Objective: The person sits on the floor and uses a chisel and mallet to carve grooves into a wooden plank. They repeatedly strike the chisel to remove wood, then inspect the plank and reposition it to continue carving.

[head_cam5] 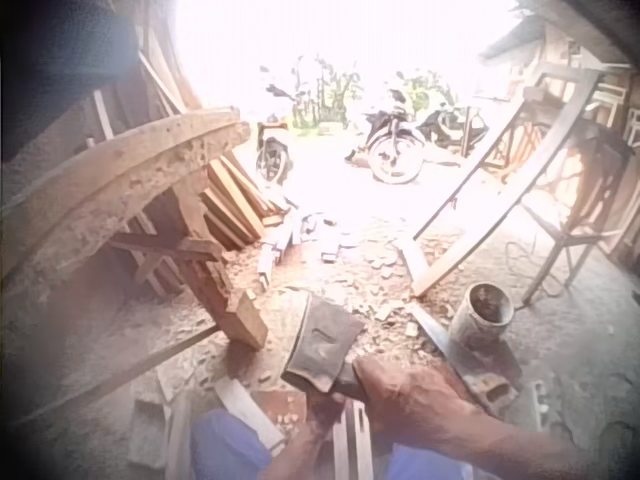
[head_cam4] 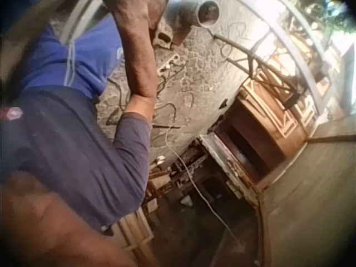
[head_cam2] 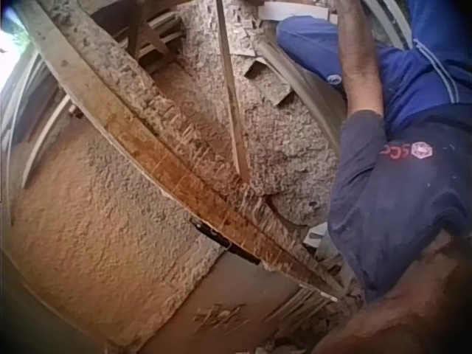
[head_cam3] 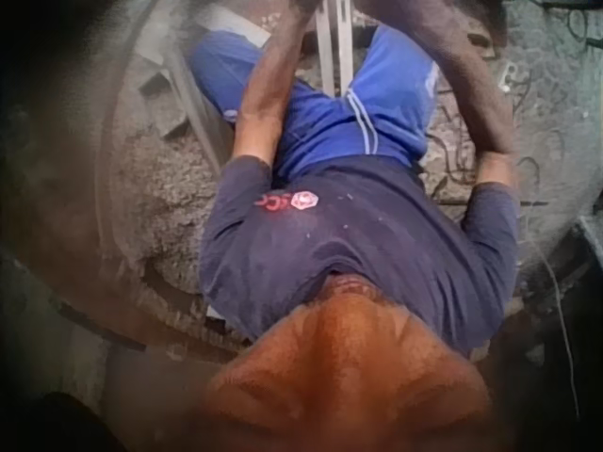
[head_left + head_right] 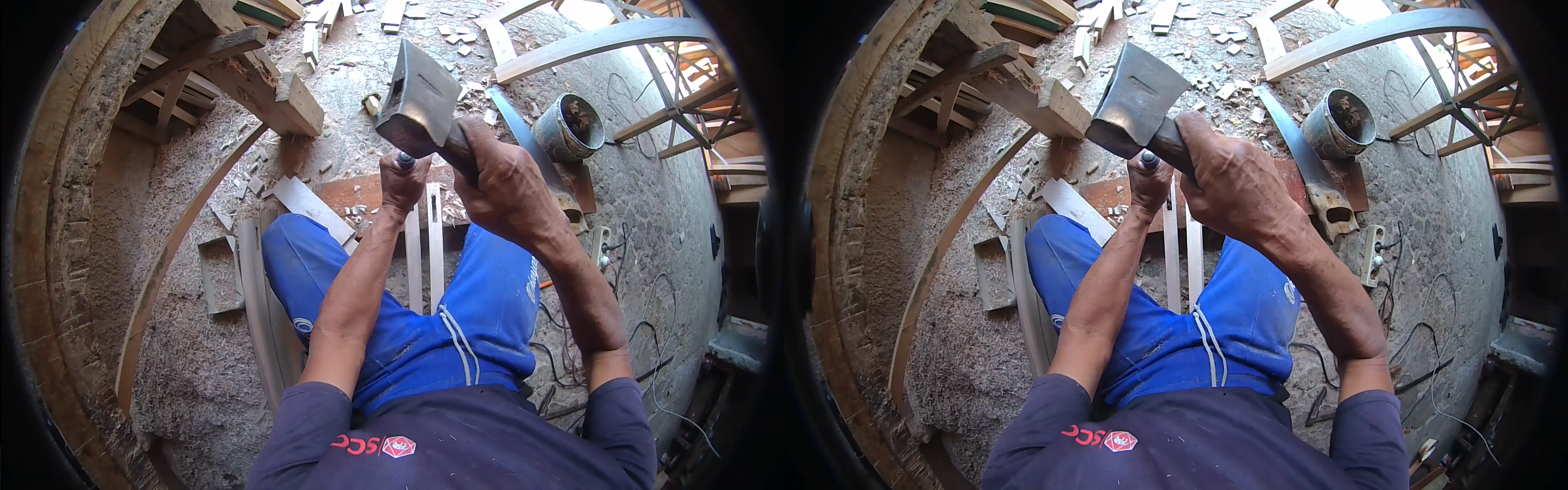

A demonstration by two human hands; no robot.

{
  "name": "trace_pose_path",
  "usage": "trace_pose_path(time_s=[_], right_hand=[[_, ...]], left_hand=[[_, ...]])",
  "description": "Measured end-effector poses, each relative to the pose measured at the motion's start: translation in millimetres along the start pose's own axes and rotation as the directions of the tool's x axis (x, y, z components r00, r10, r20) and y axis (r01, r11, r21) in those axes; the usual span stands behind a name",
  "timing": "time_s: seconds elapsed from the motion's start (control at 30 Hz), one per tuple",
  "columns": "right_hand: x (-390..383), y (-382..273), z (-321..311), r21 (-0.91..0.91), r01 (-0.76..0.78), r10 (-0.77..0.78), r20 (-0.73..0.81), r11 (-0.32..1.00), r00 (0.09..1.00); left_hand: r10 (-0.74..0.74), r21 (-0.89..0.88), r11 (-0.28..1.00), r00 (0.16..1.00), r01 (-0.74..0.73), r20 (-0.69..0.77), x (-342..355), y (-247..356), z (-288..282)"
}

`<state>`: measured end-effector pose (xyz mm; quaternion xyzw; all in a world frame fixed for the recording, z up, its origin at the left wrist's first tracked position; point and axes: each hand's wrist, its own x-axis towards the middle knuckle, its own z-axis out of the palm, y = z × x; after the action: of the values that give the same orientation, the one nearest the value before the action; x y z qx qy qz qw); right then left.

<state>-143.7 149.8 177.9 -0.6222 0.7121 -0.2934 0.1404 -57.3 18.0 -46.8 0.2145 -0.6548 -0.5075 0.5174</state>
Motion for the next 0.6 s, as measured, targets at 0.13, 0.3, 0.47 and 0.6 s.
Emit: trace_pose_path(time_s=[0.13,0.3,0.47,0.6], right_hand=[[23.0,13.1,27.9,-0.391,0.068,0.109,0.412,0.918,0.905],[-18.9,56.9,41.2,-0.163,-0.137,0.175,0.247,0.977,0.953],[-75.9,114.6,66.1,-0.168,-0.359,0.374,0.063,0.918,0.925],[-114.4,154.4,72.9,-0.278,-0.46,0.492,0.054,0.843,0.869]], left_hand=[[0.133,0.464,0.866,0.981,-0.185,0.144,-12.5,-29.8,-29.3],[-0.036,0.24,0.969,0.932,-0.056,0.36,-47.6,45.8,-21.9],[-0.191,-0.062,0.981,0.971,0.183,-0.144,12.6,53.9,-50.7],[-0.205,0.618,0.786,0.952,0.022,0.226,69.4,44.8,-46.9]])
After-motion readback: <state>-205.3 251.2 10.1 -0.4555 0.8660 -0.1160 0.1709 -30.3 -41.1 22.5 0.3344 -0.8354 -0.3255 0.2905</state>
